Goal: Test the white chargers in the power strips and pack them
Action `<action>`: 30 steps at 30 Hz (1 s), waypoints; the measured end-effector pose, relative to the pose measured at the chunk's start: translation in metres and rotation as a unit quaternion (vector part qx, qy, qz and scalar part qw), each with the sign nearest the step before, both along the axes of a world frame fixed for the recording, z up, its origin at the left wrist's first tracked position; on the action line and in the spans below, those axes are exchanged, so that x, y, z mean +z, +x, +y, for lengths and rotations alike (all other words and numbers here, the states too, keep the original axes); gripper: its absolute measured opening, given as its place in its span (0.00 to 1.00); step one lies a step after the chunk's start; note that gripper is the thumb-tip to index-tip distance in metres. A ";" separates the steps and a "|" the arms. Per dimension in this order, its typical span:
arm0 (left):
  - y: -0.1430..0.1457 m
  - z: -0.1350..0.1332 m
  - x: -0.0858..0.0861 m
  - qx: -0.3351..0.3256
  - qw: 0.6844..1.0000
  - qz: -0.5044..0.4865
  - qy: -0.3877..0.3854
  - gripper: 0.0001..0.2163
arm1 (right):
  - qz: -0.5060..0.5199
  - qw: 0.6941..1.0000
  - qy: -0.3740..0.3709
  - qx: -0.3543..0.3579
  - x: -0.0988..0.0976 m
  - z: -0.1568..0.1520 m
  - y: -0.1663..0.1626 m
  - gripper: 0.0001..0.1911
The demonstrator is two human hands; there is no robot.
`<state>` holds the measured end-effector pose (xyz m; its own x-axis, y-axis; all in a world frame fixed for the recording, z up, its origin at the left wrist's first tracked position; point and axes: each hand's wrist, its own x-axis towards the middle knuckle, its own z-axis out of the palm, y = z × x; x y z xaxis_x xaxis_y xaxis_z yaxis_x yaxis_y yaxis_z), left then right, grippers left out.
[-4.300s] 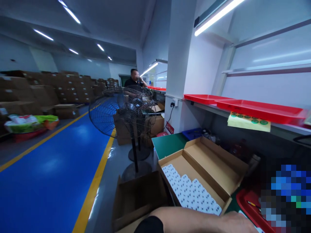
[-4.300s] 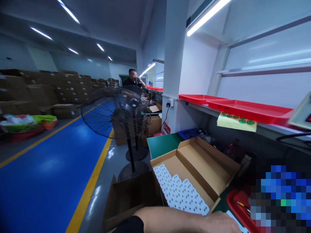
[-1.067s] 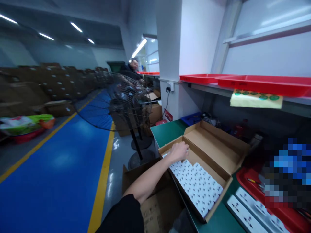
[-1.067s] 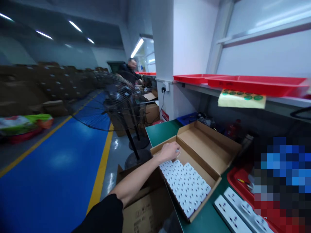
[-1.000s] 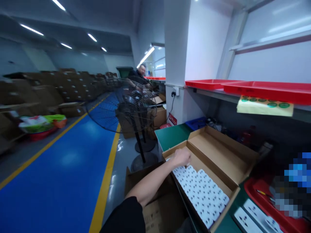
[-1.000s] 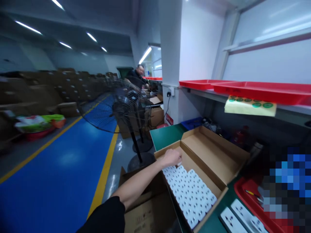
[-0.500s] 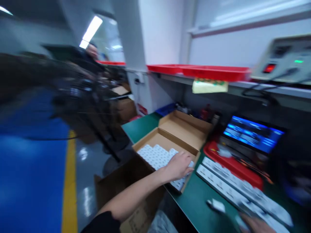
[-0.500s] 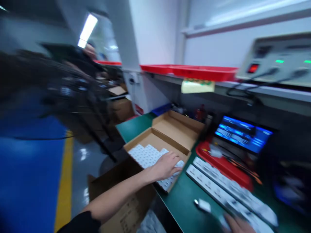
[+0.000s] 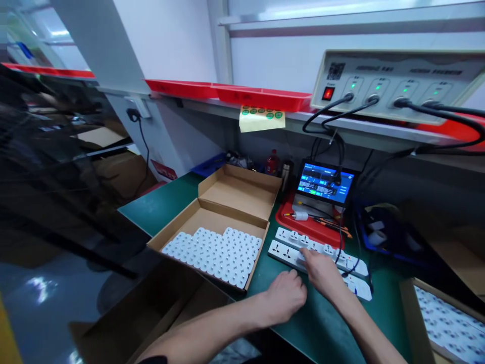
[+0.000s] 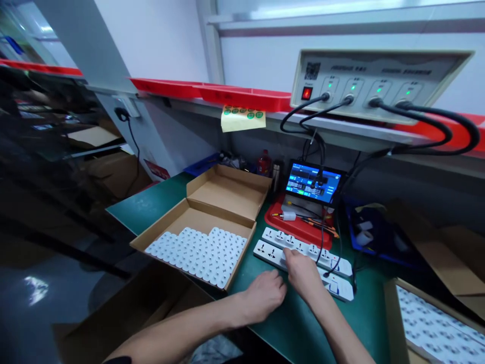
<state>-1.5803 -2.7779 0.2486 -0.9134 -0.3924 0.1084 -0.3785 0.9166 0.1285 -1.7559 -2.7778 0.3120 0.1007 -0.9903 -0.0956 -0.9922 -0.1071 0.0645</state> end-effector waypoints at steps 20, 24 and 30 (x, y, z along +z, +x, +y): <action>0.024 -0.104 0.041 0.121 0.983 0.066 0.123 0.12 | 0.019 0.999 0.029 -0.011 -0.006 -0.005 0.005 0.19; 0.017 -0.104 0.036 0.113 0.988 0.027 0.102 0.09 | 0.033 0.998 0.042 -0.017 -0.004 -0.009 0.013 0.24; 0.020 -0.098 0.028 0.117 0.989 0.027 0.082 0.09 | 0.042 0.999 0.011 -0.005 0.006 0.008 0.017 0.25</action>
<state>-1.5601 -2.8763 0.2763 -0.7899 -0.6091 0.0712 -0.5670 0.7696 0.2937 -1.7391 -2.7693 0.3182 0.0820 -0.9887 -0.1254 -0.9843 -0.1000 0.1451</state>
